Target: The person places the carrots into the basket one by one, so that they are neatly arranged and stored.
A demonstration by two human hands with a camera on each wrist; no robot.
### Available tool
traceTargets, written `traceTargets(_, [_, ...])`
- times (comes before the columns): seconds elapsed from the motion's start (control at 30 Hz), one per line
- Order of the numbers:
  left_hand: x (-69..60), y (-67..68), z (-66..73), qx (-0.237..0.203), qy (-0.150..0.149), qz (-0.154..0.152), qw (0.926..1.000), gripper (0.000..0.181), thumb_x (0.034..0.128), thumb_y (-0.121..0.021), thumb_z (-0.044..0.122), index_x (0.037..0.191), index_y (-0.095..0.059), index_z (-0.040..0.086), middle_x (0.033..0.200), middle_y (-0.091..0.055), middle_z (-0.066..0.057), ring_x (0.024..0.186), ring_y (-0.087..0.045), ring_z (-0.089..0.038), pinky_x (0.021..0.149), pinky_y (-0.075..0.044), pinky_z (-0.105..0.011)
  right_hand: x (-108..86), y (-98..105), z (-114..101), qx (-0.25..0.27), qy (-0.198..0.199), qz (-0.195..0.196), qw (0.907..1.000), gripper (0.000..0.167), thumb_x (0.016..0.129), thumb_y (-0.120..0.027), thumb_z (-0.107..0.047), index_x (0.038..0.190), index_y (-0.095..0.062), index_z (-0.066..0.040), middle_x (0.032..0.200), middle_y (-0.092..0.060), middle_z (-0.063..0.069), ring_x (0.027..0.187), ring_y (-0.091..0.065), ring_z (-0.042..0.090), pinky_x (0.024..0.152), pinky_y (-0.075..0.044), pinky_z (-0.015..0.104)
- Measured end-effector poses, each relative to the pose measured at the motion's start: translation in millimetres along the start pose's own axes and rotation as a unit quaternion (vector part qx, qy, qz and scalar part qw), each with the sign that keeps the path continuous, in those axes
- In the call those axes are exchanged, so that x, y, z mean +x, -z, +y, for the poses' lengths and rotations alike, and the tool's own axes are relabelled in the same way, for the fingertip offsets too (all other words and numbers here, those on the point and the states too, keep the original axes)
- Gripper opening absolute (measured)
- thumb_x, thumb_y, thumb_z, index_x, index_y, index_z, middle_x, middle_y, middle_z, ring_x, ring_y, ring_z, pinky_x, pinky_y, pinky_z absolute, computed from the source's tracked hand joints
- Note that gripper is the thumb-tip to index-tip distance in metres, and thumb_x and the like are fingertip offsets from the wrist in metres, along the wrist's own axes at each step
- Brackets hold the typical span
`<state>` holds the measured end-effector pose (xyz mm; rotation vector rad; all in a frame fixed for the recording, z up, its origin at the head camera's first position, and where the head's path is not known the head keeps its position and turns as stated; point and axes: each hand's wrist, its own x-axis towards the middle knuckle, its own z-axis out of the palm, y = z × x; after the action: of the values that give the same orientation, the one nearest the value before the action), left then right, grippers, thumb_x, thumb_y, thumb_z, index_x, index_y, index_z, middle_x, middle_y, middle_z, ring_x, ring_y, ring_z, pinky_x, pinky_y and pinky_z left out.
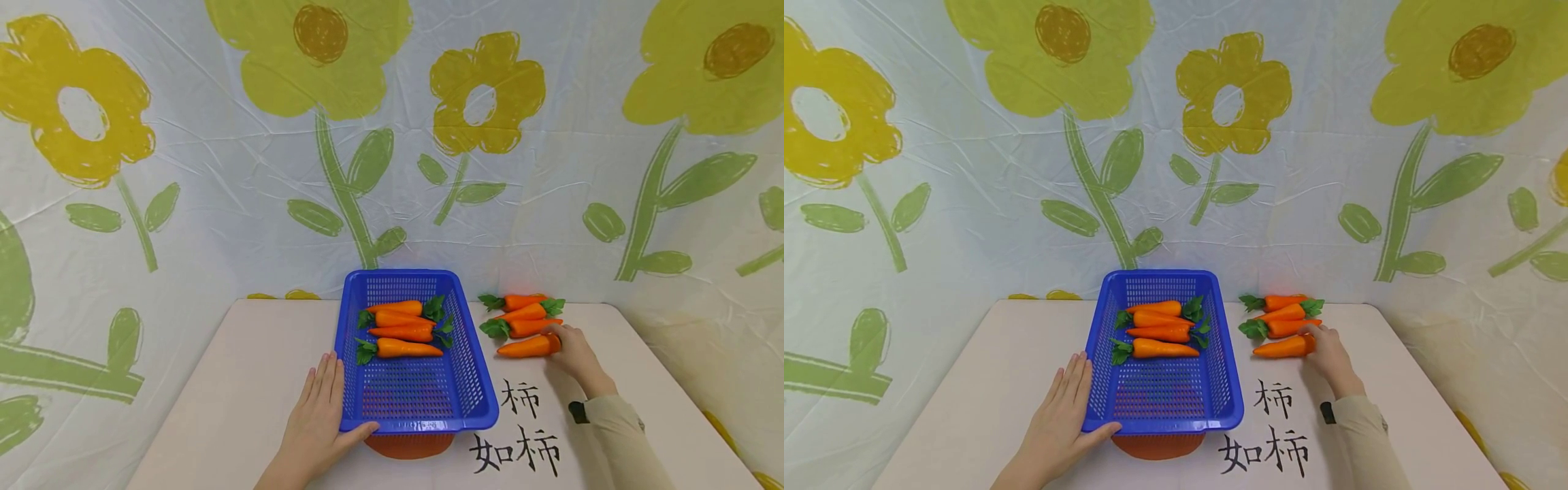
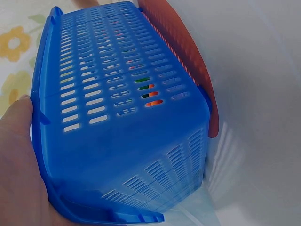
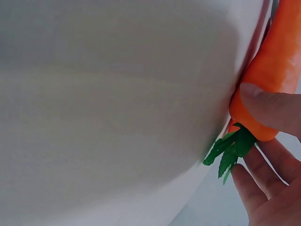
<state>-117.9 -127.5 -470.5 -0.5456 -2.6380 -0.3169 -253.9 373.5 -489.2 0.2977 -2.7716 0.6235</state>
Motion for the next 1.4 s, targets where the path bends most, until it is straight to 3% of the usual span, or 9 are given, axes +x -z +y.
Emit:
traceTargets(0.3, [0.3, -0.6, -1.2, 0.003, -0.001, -0.005, 1.0000, 0.110, 0.0848, -0.048, 0.079, 0.147, -0.036, -0.012, 0.155, -0.031, -0.028, 0.145, -0.028, -0.039, 0.114, -0.030, -0.053, -1.0, 3, 1, 0.015, 0.005, 0.007, 0.9998, 0.038, 0.065, -0.073, 0.009, 0.102, -0.065, 0.008, 0.097, -0.063, 0.031, 0.092, -0.055, 0.050, 0.085, -0.043, 0.064])
traceTargets(0.57, [0.6, 1.3, 0.4, 0.000, 0.001, -0.012, 0.9999, 0.110, 0.0850, -0.049, 0.078, 0.147, -0.036, -0.011, 0.155, -0.032, -0.028, 0.145, -0.028, -0.039, 0.115, -0.030, -0.053, 1.2, 12, -8, 0.031, 0.047, 0.054, 0.9969, 0.042, 0.062, -0.073, 0.013, 0.102, -0.064, 0.007, 0.086, -0.063, 0.021, 0.080, -0.056, 0.039, 0.073, -0.044, 0.053])
traceTargets(0.9, [0.0, 0.4, 0.0, 0.006, 0.004, -0.015, 0.9999, 0.111, 0.0841, -0.049, 0.079, 0.148, -0.035, -0.011, 0.156, -0.030, -0.027, 0.146, -0.026, -0.038, 0.116, -0.028, -0.052, 9.7, 27, -34, 0.071, 0.033, 0.048, 0.9958, 0.044, 0.070, -0.080, 0.009, 0.110, -0.062, 0.010, 0.101, -0.064, 0.029, 0.094, -0.057, 0.047, 0.085, -0.044, 0.063])
traceTargets(1.17, [0.1, 0.9, -0.2, 0.006, 0.006, -0.016, 0.9998, 0.111, 0.0840, -0.049, 0.079, 0.148, -0.034, -0.010, 0.156, -0.029, -0.027, 0.147, -0.025, -0.038, 0.116, -0.028, -0.052, 15.6, 37, -60, 0.084, 0.062, 0.055, 0.9931, 0.043, 0.071, -0.079, 0.010, 0.111, -0.063, 0.009, 0.106, -0.065, 0.029, 0.097, -0.058, 0.047, 0.086, -0.045, 0.063])
traceTargets(1.4, [-0.2, 1.2, -0.4, 0.003, 0.006, -0.016, 0.9999, 0.110, 0.0850, -0.048, 0.078, 0.148, -0.035, -0.011, 0.156, -0.030, -0.028, 0.146, -0.026, -0.038, 0.116, -0.028, -0.052, 19.1, 42, -89, 0.100, 0.089, 0.068, 0.9887, 0.040, 0.072, -0.076, 0.014, 0.110, -0.064, 0.008, 0.106, -0.065, 0.024, 0.089, -0.059, 0.038, 0.080, -0.048, 0.055])
